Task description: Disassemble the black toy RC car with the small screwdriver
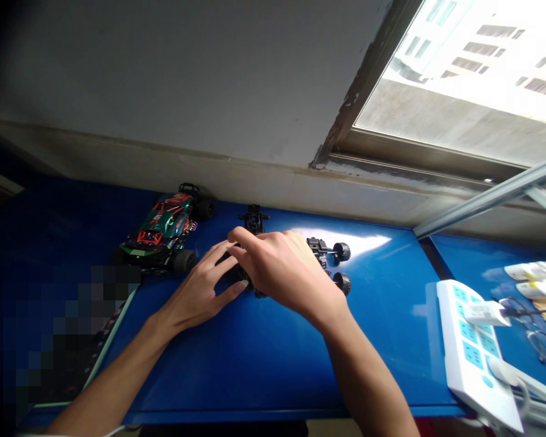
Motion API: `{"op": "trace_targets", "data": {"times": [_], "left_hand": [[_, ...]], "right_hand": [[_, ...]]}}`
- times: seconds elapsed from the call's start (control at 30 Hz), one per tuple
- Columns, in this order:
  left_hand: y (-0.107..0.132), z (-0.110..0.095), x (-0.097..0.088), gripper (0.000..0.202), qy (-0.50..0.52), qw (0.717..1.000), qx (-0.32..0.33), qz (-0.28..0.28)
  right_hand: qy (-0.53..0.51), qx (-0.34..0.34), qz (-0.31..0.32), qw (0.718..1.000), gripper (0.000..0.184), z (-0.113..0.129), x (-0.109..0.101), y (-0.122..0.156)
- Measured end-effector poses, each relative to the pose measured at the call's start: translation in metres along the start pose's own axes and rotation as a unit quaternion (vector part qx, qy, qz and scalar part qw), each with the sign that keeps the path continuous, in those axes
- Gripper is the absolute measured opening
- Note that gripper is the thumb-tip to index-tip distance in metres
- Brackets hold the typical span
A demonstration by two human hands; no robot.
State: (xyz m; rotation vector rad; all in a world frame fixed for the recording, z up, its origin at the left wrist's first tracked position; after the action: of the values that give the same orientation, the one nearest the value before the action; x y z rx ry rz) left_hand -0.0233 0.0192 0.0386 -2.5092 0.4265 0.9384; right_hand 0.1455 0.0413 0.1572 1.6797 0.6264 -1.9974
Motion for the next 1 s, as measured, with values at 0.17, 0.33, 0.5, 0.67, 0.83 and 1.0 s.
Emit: {"op": "trace_targets", "data": {"times": [0.17, 0.33, 0.5, 0.67, 0.83, 1.0], "left_hand": [[-0.0014, -0.002, -0.0007, 0.061, 0.005, 1.0, 0.006, 0.0], [-0.0005, -0.0013, -0.0003, 0.057, -0.002, 1.0, 0.003, 0.0], [-0.0004, -0.0016, -0.001, 0.063, 0.006, 1.0, 0.003, -0.001], [-0.0011, -0.0016, -0.0006, 0.059, 0.004, 1.0, 0.01, -0.006], [-0.0004, -0.0005, 0.0005, 0.061, -0.005, 1.0, 0.013, -0.004], [0.0, -0.0009, -0.0002, 0.06, -0.004, 1.0, 0.016, -0.008]], "right_hand": [[-0.01, -0.013, -0.027, 1.0, 0.043, 0.0015, -0.0011, 0.0015], [-0.008, 0.012, 0.005, 1.0, 0.031, 0.0019, -0.0003, -0.0014], [-0.011, -0.006, -0.013, 1.0, 0.04, 0.0014, -0.0019, 0.0005], [0.007, 0.012, -0.014, 1.0, 0.03, -0.0003, -0.0018, -0.0001], [0.014, 0.005, -0.012, 1.0, 0.03, -0.0003, -0.0011, -0.0002], [0.005, 0.004, -0.025, 1.0, 0.035, 0.0008, -0.0007, -0.0002]]}}
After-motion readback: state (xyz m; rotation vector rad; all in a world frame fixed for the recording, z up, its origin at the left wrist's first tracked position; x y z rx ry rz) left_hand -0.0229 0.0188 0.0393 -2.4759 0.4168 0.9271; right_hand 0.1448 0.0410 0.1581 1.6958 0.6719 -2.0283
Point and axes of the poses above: each hand's wrist, its own y-axis away from the middle knuckle, its own x-axis out of the palm, z = x × y, the point moved 3 cm from there along -y, towards the middle knuckle, and after that the axes turned 7 degrees about y, right-handed, at the moved point
